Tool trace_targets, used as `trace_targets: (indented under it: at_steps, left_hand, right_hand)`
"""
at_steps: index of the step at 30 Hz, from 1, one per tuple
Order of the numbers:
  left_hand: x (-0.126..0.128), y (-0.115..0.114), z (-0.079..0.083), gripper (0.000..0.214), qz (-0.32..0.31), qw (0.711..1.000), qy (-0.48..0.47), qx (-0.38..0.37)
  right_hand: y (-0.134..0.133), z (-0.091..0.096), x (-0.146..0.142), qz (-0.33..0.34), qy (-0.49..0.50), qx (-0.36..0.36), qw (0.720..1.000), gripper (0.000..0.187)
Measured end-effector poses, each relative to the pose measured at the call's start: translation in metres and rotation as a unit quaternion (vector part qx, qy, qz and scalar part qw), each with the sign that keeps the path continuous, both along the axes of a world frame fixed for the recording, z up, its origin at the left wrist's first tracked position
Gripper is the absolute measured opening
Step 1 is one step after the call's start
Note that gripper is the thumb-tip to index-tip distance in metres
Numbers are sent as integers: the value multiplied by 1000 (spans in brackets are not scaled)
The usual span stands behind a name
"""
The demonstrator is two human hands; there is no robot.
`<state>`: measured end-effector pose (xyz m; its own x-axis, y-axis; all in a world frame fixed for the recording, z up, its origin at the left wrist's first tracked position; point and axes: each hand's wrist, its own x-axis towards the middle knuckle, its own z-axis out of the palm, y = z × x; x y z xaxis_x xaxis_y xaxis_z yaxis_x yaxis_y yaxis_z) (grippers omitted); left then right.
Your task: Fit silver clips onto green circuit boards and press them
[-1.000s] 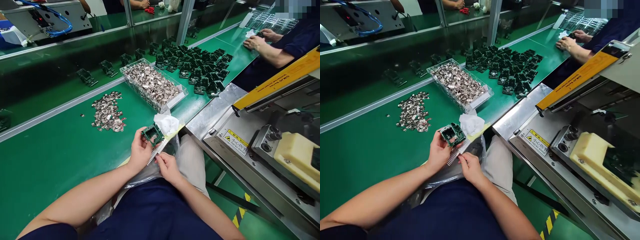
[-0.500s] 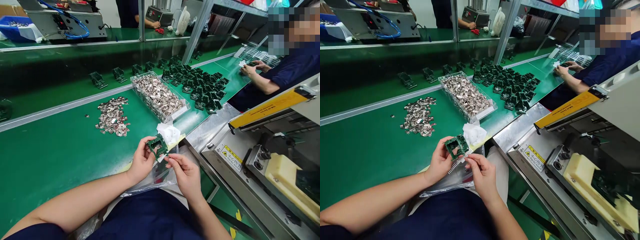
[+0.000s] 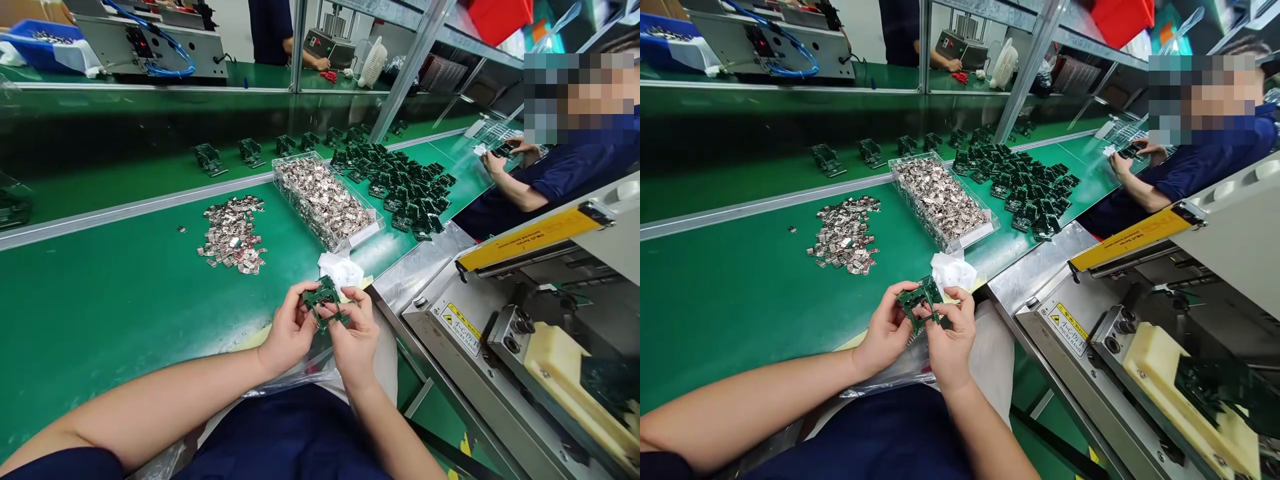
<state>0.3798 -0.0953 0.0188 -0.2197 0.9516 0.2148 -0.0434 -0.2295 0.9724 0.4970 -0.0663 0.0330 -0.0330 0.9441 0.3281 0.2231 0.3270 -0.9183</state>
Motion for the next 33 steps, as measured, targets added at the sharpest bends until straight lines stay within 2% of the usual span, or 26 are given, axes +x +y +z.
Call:
trace_targets:
  at_steps: [2,7,10,16,22,26,29,31,33]
  left_hand:
    - [0,-1,0,29,1,1000,1,3]
    - [0,-2,-3,31,3,1000,9,-8]
    - [1,-3,-4,31,-2,1000,13,-13]
    - [2,-3,-2,30,5,1000,16,-9]
    - [3,-2,-5,31,11,999,33,-8]
    - [4,-4,-5,31,-1,999,32,1]
    - [3,-5,-5,32,-12,1000,27,-5]
    - [4,-5,-2,34,-24,999,31,-26]
    - [10,-2,5,35,-62,996,45,-48]
  right_hand:
    - [-1,-3,-3,-5,-11,-8,1000,8]
    - [-6,-6,-6,-22,-55,38,998,7]
    - [-8,-5,-6,-28,-56,40,997,9]
    - [-9,-9,-10,-26,21,-40,999,10]
    - [-8,-13,-18,3,180,-78,980,14]
    - [-7,-12,-13,23,185,-82,979,12]
    - [-6,-6,5,37,177,-99,978,10]
    - [-5,0,27,59,146,-82,984,28]
    - [-6,6,55,105,84,-30,990,58]
